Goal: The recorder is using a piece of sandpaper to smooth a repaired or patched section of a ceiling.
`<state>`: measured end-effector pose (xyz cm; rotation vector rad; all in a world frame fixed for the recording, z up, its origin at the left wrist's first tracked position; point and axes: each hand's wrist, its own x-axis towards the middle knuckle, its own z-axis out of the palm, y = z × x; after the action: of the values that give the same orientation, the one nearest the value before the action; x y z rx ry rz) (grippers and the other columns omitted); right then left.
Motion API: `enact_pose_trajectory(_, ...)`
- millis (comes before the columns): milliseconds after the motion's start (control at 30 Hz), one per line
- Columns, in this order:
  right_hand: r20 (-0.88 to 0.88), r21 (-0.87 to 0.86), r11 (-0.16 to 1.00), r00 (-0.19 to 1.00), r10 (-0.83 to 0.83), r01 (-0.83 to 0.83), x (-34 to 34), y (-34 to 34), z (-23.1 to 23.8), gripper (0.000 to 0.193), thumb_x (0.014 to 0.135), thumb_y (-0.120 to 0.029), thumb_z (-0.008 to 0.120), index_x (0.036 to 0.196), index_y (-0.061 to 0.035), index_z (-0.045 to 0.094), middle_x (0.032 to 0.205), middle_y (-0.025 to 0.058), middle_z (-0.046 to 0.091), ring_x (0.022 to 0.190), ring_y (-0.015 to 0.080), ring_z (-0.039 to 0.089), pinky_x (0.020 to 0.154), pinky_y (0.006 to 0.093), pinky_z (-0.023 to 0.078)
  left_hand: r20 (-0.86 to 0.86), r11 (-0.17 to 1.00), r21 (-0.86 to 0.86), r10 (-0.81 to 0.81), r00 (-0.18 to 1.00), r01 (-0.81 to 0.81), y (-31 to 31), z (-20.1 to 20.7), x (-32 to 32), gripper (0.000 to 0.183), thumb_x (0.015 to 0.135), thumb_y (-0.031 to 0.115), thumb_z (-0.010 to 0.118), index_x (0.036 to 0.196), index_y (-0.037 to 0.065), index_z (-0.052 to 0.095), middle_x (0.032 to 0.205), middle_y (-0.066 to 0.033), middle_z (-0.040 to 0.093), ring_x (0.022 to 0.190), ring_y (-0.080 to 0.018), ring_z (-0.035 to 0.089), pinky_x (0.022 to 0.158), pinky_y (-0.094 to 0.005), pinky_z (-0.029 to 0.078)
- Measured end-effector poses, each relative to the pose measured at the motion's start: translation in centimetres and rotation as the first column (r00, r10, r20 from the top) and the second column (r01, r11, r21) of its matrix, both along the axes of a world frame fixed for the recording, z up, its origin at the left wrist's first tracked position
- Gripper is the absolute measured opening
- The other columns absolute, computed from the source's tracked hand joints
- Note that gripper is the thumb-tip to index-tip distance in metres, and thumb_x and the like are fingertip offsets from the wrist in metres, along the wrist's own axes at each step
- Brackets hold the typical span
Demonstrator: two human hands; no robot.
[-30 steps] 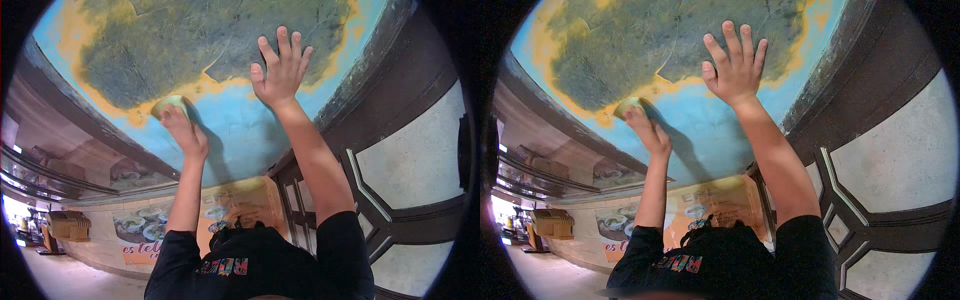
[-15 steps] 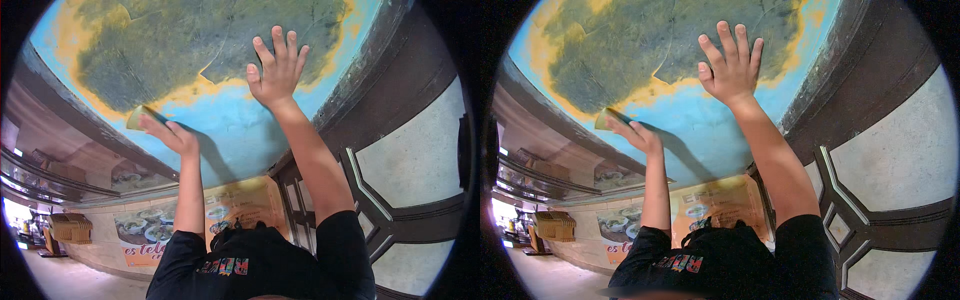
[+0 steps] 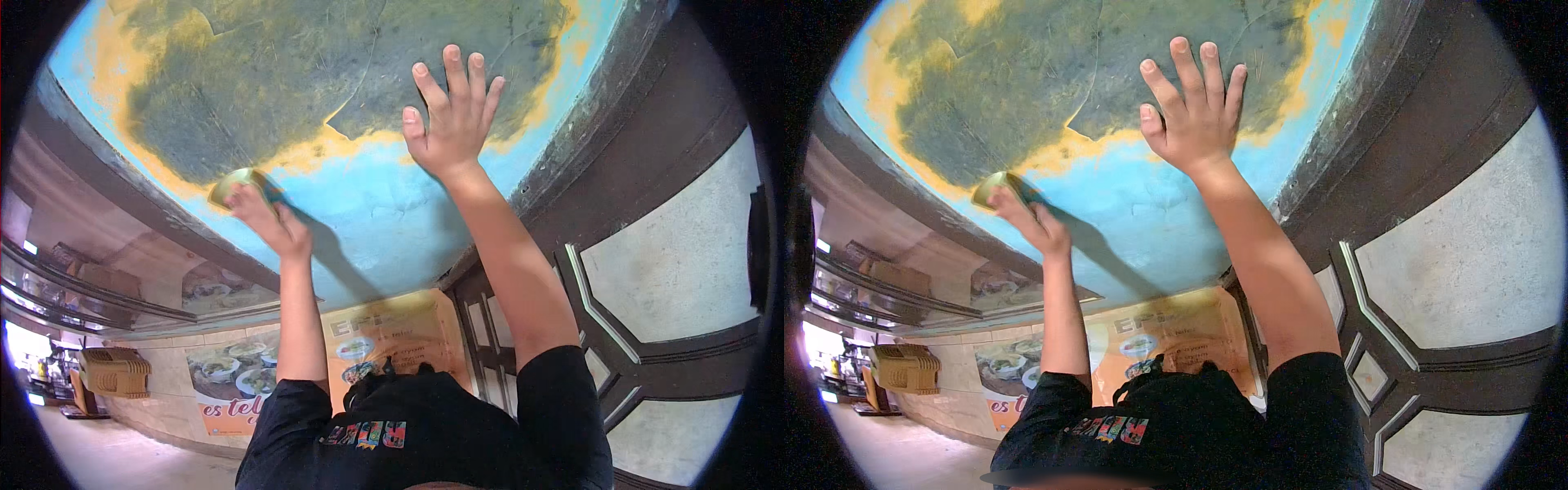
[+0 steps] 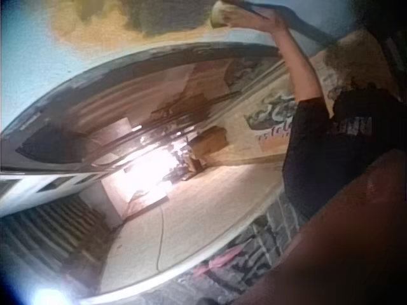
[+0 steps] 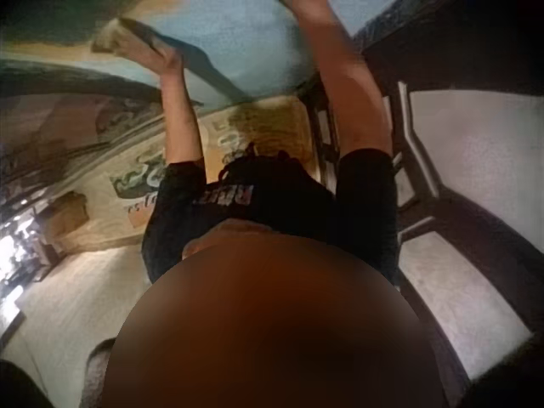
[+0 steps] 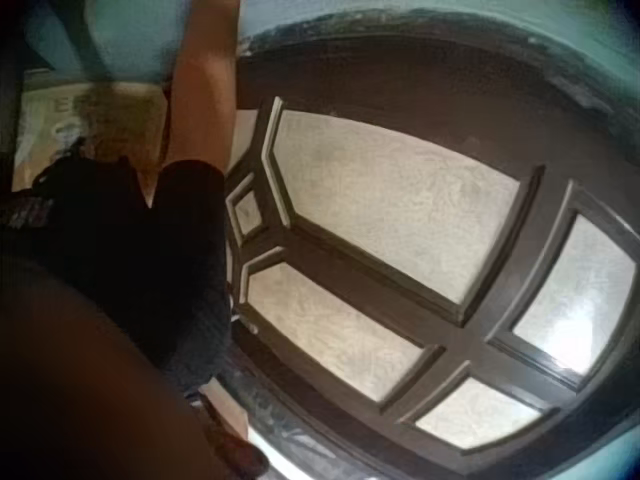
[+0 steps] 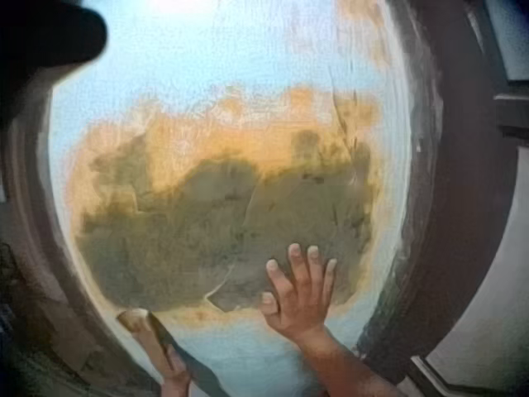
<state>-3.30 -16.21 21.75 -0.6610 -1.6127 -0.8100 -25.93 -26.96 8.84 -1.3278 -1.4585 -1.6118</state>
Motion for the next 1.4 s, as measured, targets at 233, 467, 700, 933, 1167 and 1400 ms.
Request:
enact_pose_trajectory(233, -0.003, -0.013, 1.0, 1.0, 0.021, -0.021, -1.5, -5.5, 1.0, 0.046, 0.089, -0.036, 0.048, 0.134, -0.0254, 0.047, 0.151, 0.0079, 0.033, 0.14, 0.0335, 0.023, 0.11, 0.0605, 0.008, -0.113, 0.995, -0.098, -0.001, 0.994, -0.01, -6.6, 0.9, -2.9, 0.056, 0.092, 0.008, 0.039, 0.143, -0.009, 0.023, 0.153, -0.0238, 0.019, 0.143, -0.0408, 0.007, 0.114, -0.0503, -0.002)
enact_pose_trajectory(467, 0.0, -0.016, 1.0, 1.0, 0.015, -0.015, -3.1, -11.5, 2.1, 0.046, 0.09, -0.038, 0.046, 0.134, -0.0257, 0.046, 0.15, 0.0083, 0.033, 0.14, 0.0343, 0.024, 0.109, 0.0612, 0.008, -0.105, 0.991, -0.093, -0.101, 0.989, 0.091, -12.3, 2.5, -1.9, 0.055, 0.091, 0.003, 0.039, 0.143, -0.009, 0.025, 0.151, -0.0253, 0.021, 0.143, -0.0407, 0.009, 0.115, -0.0488, 0.001)
enact_pose_trajectory(700, -0.032, 0.026, 0.999, 0.999, -0.026, 0.027, -6.1, -15.8, 7.3, 0.045, 0.089, -0.038, 0.045, 0.133, -0.0296, 0.048, 0.148, 0.0038, 0.037, 0.137, 0.0292, 0.032, 0.111, 0.0561, 0.014, 0.107, 0.994, 0.085, -0.079, 0.991, 0.07, -16.7, 9.4, -5.1, 0.059, 0.091, 0.003, 0.042, 0.145, -0.005, 0.023, 0.152, -0.0234, 0.02, 0.144, -0.0369, 0.009, 0.115, -0.0479, 0.0)
enact_pose_trajectory(933, -0.034, 0.039, 0.999, 0.999, -0.015, 0.016, -9.2, -21.3, 12.1, 0.046, 0.089, -0.036, 0.044, 0.134, -0.0297, 0.047, 0.148, 0.0041, 0.037, 0.138, 0.0295, 0.03, 0.112, 0.0562, 0.013, 0.067, 0.994, 0.05, -0.102, 0.993, 0.098, -21.8, 14.3, -7.5, 0.063, 0.086, 0.0, 0.042, 0.145, -0.004, 0.024, 0.153, -0.0224, 0.02, 0.145, -0.0369, 0.006, 0.115, -0.0485, -0.002)
enact_pose_trajectory(1167, -0.003, 0.0, 1.0, 1.0, 0.024, -0.024, -12.2, -27.8, 15.7, 0.046, 0.089, -0.036, 0.047, 0.134, -0.0245, 0.047, 0.15, 0.0087, 0.034, 0.14, 0.034, 0.025, 0.11, 0.0602, 0.008, -0.257, 0.985, -0.144, -0.134, 0.957, 0.099, -27.9, 17.8, -10.7, 0.067, 0.075, -0.001, 0.047, 0.142, 0.0, 0.037, 0.15, -0.019, 0.031, 0.144, -0.0387, 0.011, 0.114, -0.0519, -0.002)
enact_pose_trajectory(1400, 0.007, 0.006, 1.0, 1.0, 0.02, -0.02, -14.8, -35.5, 19.3, 0.047, 0.089, -0.037, 0.047, 0.135, -0.024, 0.046, 0.15, 0.0094, 0.034, 0.14, 0.0339, 0.025, 0.111, 0.0587, 0.007, -0.371, 0.979, -0.194, -0.131, 0.92, 0.062, -35.7, 23.0, -12.5, 0.063, 0.074, -0.001, 0.049, 0.136, 0.0, 0.044, 0.147, -0.0188, 0.037, 0.141, -0.0413, 0.021, 0.113, -0.0534, 0.002)
